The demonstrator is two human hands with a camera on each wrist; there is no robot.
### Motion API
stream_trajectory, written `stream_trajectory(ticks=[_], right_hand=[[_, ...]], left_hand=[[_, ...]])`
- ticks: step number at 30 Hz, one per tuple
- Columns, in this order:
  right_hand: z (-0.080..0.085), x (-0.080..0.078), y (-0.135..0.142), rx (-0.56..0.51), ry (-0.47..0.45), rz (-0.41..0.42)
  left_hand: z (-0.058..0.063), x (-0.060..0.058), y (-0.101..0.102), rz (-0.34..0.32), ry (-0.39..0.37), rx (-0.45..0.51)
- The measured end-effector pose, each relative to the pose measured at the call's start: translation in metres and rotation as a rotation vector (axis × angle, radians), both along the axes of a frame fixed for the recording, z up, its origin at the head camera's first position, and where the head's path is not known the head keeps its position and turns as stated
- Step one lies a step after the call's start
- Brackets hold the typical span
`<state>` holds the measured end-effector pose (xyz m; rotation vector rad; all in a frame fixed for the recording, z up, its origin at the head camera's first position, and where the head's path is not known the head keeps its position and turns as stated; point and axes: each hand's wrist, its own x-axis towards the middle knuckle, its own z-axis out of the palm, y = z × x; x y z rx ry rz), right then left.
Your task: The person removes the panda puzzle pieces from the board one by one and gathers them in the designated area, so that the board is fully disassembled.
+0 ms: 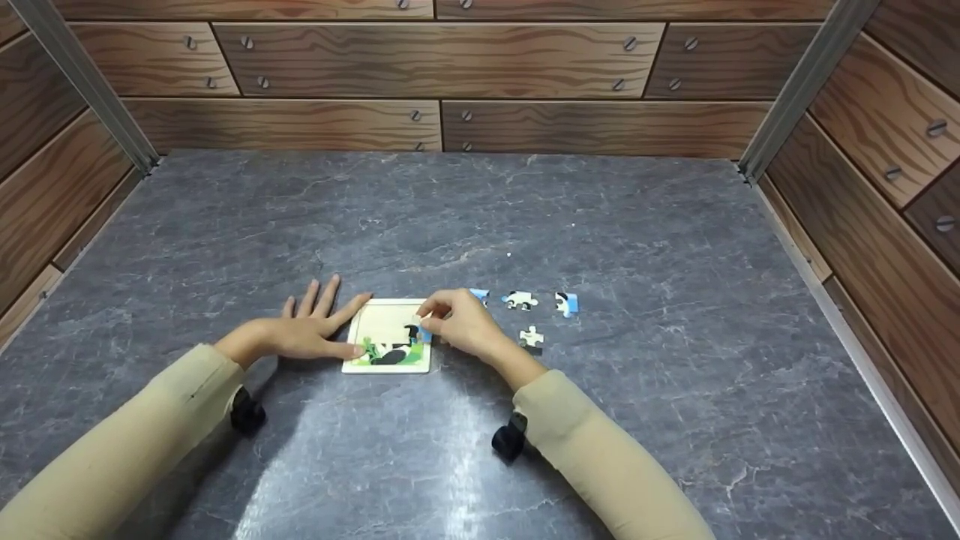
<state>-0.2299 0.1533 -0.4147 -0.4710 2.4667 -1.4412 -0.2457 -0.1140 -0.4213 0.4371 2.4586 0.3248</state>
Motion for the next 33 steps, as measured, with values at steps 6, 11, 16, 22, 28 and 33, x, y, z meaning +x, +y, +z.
stream_trajectory(ticks=[6, 11, 16, 22, 28, 33], right_hand=[[0.004, 0.002, 0.007, -0.009, -0.061, -0.027], [0.006, 0.004, 0.012, -0.034, -0.063, -0.024], [0.006, 0.006, 0.02, -0.045, -0.048, -0.035], [0.003, 0.006, 0.032, -0.047, -0.032, -0.045], [0.006, 0.008, 0.043, -0.036, -0.06, -0.077], [0.006, 0.011, 0.058, -0.027, -0.067, -0.101]], left_hand=[[0.001, -0.001, -0.001, -0.009, -0.012, 0.014], [0.002, 0.0, -0.001, -0.009, -0.019, 0.022], [0.001, 0.0, -0.001, -0.005, -0.015, 0.012], [0.002, 0.0, -0.001, 0.001, -0.018, 0.004], [0.002, -0.001, -0.001, 0.003, -0.019, 0.004], [-0.001, -0.002, -0.002, -0.002, -0.023, 0.015]])
